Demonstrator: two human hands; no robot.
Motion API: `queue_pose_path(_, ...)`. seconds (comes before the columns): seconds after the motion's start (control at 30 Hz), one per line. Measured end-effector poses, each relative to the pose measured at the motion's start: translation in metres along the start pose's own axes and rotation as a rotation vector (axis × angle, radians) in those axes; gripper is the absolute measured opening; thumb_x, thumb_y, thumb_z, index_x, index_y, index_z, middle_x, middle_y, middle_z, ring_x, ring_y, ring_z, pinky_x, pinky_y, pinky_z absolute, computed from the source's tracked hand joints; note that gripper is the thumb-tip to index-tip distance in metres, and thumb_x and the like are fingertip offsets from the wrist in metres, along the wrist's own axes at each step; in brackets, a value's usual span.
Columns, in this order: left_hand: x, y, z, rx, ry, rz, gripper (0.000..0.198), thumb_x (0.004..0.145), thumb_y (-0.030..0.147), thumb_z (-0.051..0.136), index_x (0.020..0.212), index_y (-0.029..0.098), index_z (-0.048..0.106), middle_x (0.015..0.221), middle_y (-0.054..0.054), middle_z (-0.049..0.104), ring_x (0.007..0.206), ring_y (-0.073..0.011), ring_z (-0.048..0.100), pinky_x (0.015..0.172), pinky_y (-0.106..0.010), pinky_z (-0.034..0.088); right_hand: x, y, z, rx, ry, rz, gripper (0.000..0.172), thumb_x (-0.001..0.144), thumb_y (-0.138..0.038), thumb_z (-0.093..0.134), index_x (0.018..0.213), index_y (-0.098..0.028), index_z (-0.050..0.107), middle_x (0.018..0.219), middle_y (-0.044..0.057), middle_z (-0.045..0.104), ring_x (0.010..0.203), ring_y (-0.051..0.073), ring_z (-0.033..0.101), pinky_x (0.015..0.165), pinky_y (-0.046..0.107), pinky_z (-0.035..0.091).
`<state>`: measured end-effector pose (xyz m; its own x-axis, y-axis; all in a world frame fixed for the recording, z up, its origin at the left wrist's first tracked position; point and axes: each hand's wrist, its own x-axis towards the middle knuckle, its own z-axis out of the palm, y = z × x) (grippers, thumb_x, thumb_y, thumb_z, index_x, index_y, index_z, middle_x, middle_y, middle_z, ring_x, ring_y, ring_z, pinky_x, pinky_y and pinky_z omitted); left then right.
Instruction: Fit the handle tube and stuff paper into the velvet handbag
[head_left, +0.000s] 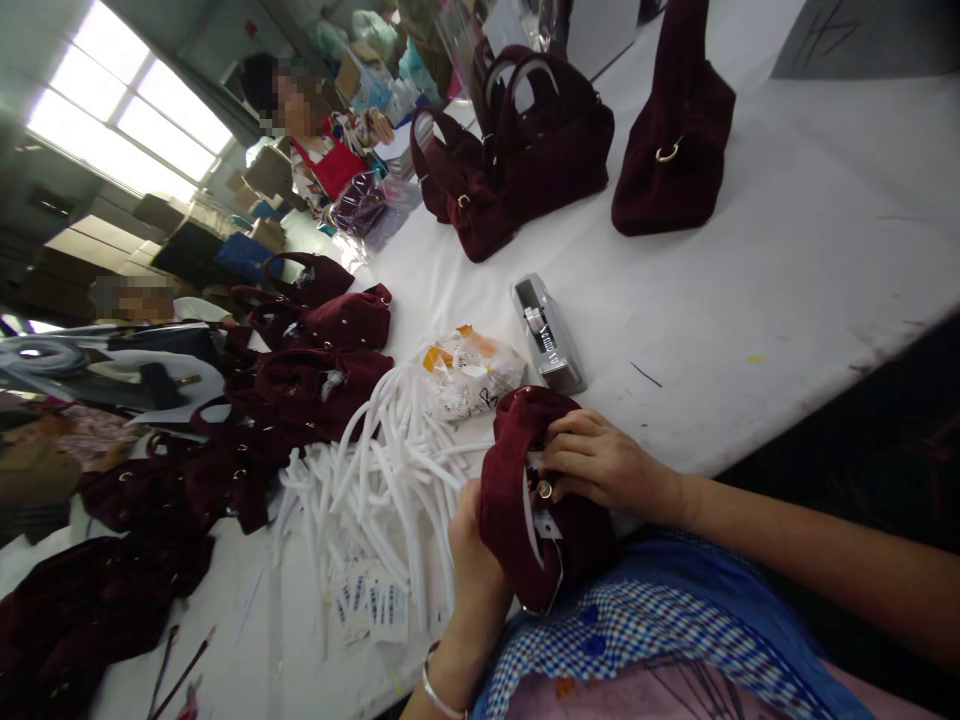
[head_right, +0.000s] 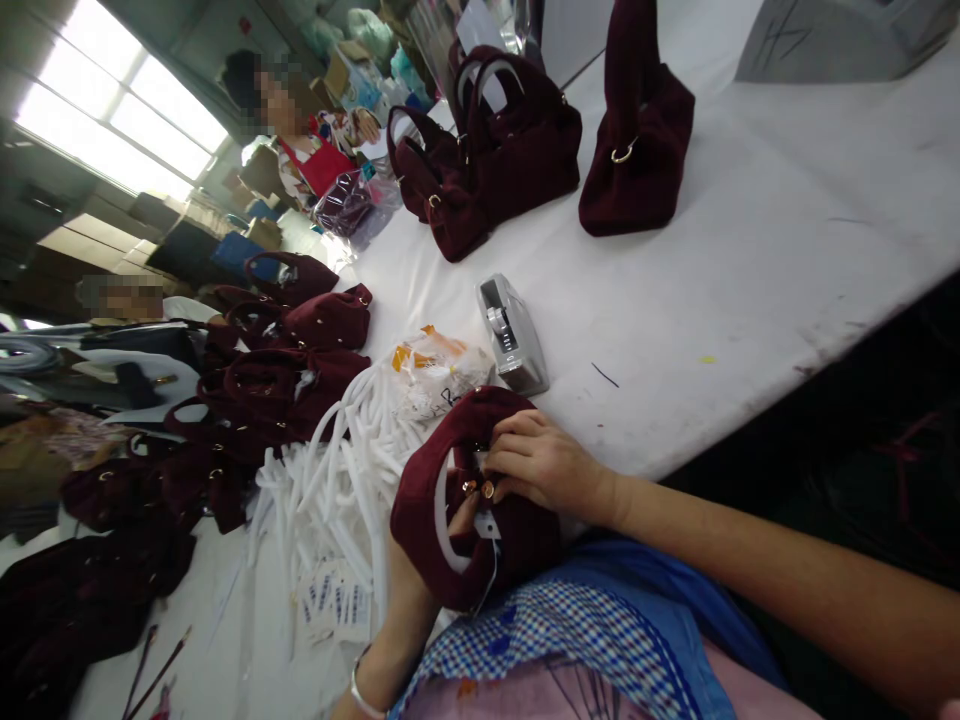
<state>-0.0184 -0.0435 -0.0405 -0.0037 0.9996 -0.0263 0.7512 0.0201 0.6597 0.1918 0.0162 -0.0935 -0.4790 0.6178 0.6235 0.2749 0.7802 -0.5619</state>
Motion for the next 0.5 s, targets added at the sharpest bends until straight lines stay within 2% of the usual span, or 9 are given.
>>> queue_pose_path(0.13,-0.001,0.004,-0.004,0.083,-0.029,0.039,0.026,0.086,0.035,0.068,0.108,0.021,0.072,0.1,-0.008,0.075,0.093,-0.0268,0.072,0.084,-0.042,0.059,0.0,-0.006,0.009,0.032,0.057,0.08,0.012,0.094,-0.029,0.065,0.099,-0.018,0.068,0.096,0.006,0.071,0.105,0.025,0.058,0.096,0.045,0.043)
queue_pose_path(0.33,-0.003,0.0,-0.009,0.112,-0.063,0.188,0.027,0.085,0.022,0.064,0.111,0.021,0.073,0.108,-0.01,0.075,0.099,-0.0262,0.072,0.084,-0.038,0.061,-0.005,-0.01,0.017,0.176,0.161,0.192,0.006,0.095,-0.023,0.061,0.09,-0.02,0.065,0.092,0.006,0.068,0.104,0.023,0.058,0.095,0.043,0.045)
queue_pose_path(0.5,-0.005,0.003,-0.003,0.104,0.092,0.178,0.025,0.087,0.025,0.063,0.109,0.019,0.073,0.109,-0.011,0.075,0.102,-0.0284,0.071,0.093,-0.046,0.058,-0.005,-0.012,0.025,0.22,0.229,0.212,0.006,0.095,-0.022,0.062,0.089,-0.02,0.062,0.092,0.005,0.067,0.102,0.024,0.058,0.093,0.043,0.045)
